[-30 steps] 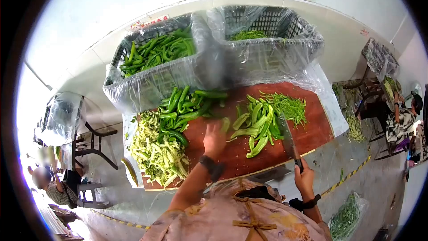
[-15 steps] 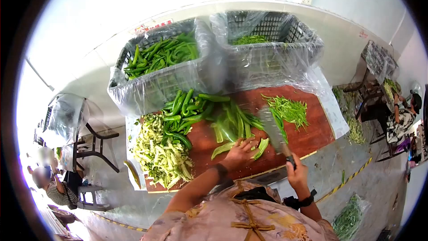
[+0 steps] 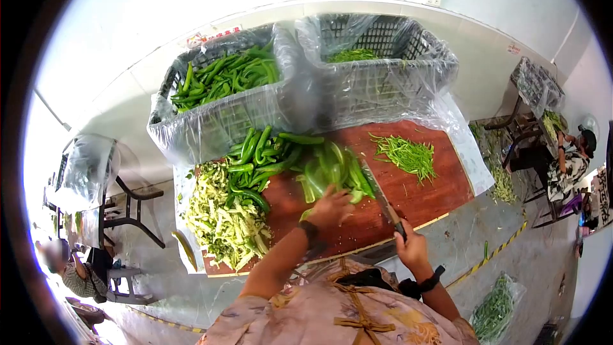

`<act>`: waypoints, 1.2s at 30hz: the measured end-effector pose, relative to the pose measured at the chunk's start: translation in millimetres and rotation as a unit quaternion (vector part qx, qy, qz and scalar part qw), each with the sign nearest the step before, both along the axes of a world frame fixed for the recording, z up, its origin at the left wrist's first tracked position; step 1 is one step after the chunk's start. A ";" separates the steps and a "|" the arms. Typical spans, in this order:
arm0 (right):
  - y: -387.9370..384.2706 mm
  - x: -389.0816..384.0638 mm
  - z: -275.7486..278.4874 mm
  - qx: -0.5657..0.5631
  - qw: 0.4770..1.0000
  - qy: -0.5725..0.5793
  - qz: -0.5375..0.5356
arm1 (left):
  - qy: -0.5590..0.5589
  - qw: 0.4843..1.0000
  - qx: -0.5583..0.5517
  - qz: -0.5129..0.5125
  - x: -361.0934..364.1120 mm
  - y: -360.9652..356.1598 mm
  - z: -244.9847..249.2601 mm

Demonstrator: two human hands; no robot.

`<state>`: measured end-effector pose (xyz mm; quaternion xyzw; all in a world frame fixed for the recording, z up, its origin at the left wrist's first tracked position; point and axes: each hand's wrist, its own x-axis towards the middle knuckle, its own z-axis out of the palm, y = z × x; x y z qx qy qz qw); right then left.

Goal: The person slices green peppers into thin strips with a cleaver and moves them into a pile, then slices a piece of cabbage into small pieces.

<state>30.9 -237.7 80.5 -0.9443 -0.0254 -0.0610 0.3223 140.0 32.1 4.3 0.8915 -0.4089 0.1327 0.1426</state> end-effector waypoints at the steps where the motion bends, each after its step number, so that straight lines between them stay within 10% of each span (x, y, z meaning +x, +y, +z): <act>1: 6.1 4.8 -3.7 -0.001 1.000 0.004 0.021 | 0.006 1.000 -0.009 0.008 -1.8 12.8 9.0; 11: 48.9 26.5 18.2 0.009 0.990 0.048 0.129 | -0.034 0.986 -0.006 0.165 -23.1 110.1 22.5; 36: -16.6 -46.7 -19.5 -0.067 0.988 0.118 -0.073 | 0.017 0.980 0.012 0.199 -11.7 65.1 2.5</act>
